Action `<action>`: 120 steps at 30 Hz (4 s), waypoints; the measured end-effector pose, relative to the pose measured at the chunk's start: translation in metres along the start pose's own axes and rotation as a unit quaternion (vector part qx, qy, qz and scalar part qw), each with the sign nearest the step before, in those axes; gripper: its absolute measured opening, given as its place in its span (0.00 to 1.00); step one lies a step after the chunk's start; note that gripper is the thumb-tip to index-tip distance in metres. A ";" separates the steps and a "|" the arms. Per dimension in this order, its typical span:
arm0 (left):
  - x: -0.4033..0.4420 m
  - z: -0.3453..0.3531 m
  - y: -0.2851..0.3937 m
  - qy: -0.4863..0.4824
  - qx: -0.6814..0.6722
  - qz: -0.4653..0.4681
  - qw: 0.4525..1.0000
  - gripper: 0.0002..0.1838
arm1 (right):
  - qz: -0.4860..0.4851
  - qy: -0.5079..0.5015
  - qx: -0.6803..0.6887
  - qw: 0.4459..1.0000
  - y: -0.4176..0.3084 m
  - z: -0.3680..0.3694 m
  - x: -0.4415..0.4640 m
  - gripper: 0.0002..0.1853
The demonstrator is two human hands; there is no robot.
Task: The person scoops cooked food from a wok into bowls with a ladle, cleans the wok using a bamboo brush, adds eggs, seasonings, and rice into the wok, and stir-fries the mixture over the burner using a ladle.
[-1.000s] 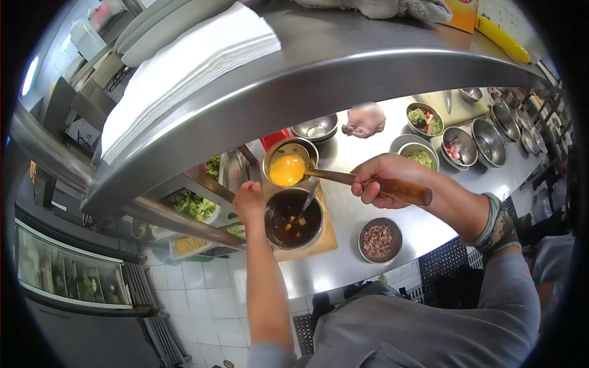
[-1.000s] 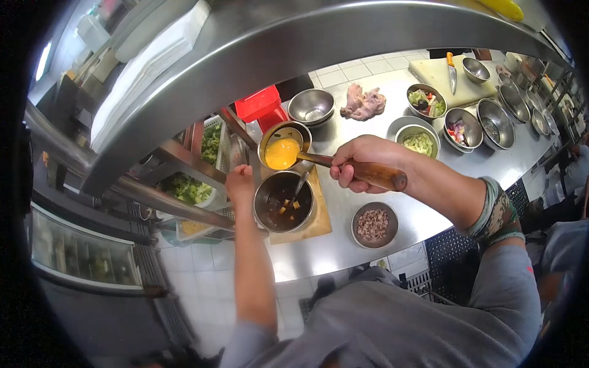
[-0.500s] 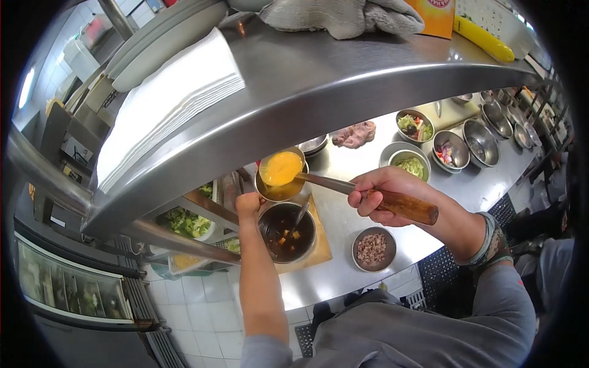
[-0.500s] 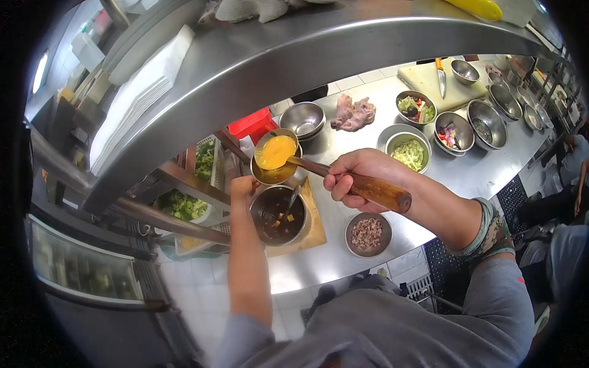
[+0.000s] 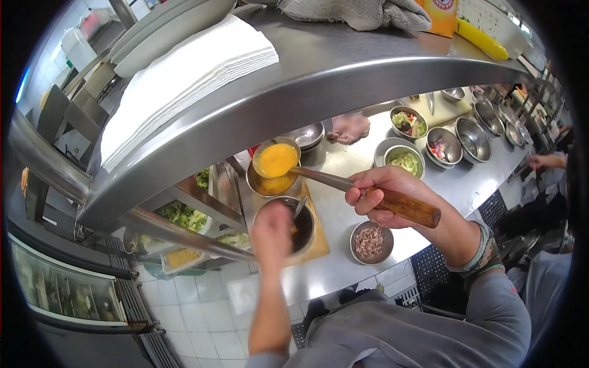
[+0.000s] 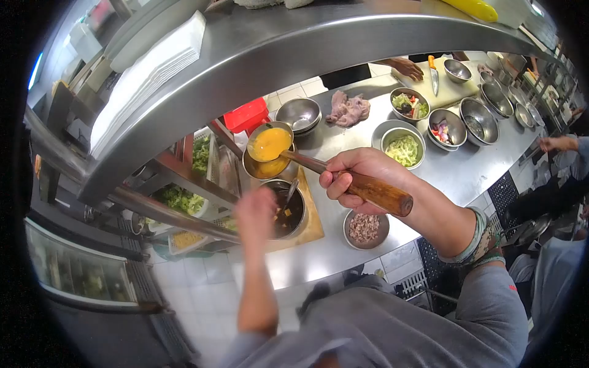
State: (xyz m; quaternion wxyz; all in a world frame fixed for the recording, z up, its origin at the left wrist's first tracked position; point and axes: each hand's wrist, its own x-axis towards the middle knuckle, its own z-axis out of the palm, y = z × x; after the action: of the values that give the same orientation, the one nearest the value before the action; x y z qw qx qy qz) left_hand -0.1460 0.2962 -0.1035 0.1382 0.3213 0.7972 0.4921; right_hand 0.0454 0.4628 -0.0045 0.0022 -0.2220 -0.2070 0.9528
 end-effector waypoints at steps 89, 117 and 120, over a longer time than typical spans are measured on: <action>-0.770 -0.037 0.004 -0.952 0.054 0.150 0.263 0.08 | -0.427 0.807 0.407 0.033 1.060 0.192 -0.329 0.30; -0.766 -0.013 0.016 -0.956 0.044 0.063 0.284 0.10 | -0.353 0.826 0.436 0.051 1.045 0.245 -0.288 0.33; -0.795 -0.024 0.017 -0.961 0.021 0.097 0.259 0.09 | -0.346 0.851 0.394 0.014 1.050 0.202 -0.318 0.26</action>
State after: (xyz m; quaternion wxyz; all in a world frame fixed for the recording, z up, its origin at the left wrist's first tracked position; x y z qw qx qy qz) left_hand 0.4480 -0.2301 -0.1535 0.7472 0.6363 0.0529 -0.1842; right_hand 0.3382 -0.6070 -0.1207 0.5933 -0.7420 0.2976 -0.0947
